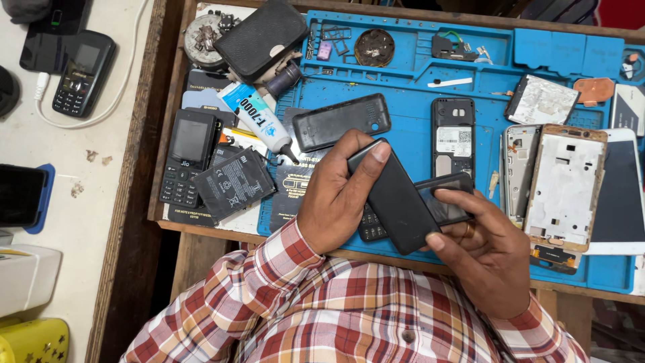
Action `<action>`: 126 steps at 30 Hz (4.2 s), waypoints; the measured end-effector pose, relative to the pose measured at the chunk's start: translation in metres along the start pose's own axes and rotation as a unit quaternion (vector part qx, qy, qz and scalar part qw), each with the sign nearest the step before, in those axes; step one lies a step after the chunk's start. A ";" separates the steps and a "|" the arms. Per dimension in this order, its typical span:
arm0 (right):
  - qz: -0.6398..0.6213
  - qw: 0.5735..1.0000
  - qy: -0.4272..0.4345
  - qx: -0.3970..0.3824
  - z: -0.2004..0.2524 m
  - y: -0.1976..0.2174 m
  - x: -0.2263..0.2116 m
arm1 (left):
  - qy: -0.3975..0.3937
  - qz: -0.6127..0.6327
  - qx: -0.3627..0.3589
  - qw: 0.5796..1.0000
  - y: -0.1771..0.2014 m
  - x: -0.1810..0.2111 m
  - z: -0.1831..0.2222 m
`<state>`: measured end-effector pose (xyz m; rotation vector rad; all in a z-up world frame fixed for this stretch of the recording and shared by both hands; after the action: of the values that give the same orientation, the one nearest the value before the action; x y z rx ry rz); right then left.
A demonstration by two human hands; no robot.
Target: The person disassembles and reassembles mobile phone components on a cluttered workbench. They use a screwdriver to remove screws from a circuit board, then handle a keypad and back cover, fitting them together. Later, they use a plastic spudger to pry and separate parts of a phone frame.
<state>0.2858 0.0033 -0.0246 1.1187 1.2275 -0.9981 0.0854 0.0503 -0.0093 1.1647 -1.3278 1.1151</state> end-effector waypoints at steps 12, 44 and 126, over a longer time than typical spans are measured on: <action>-0.176 0.983 0.037 0.030 0.001 0.015 0.010 | -0.011 0.073 -0.150 0.986 -0.033 0.012 0.010; -0.038 0.998 0.025 -0.044 0.008 -0.030 -0.010 | 0.111 0.492 -0.170 0.846 -0.049 -0.028 0.017; -0.098 0.987 0.089 0.087 0.019 0.040 0.032 | -0.126 -0.183 -0.215 0.951 -0.032 0.013 0.024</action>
<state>0.3318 -0.0071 -0.0529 1.2611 1.4358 -1.1920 0.1142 0.0224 0.0025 1.1822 -1.3861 0.3888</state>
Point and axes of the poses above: each hand's wrist, its own z-axis away from the middle knuckle, its own y-axis out of the back of the hand, x = y × z, the point moved 9 cm from there along -z, towards the middle knuckle
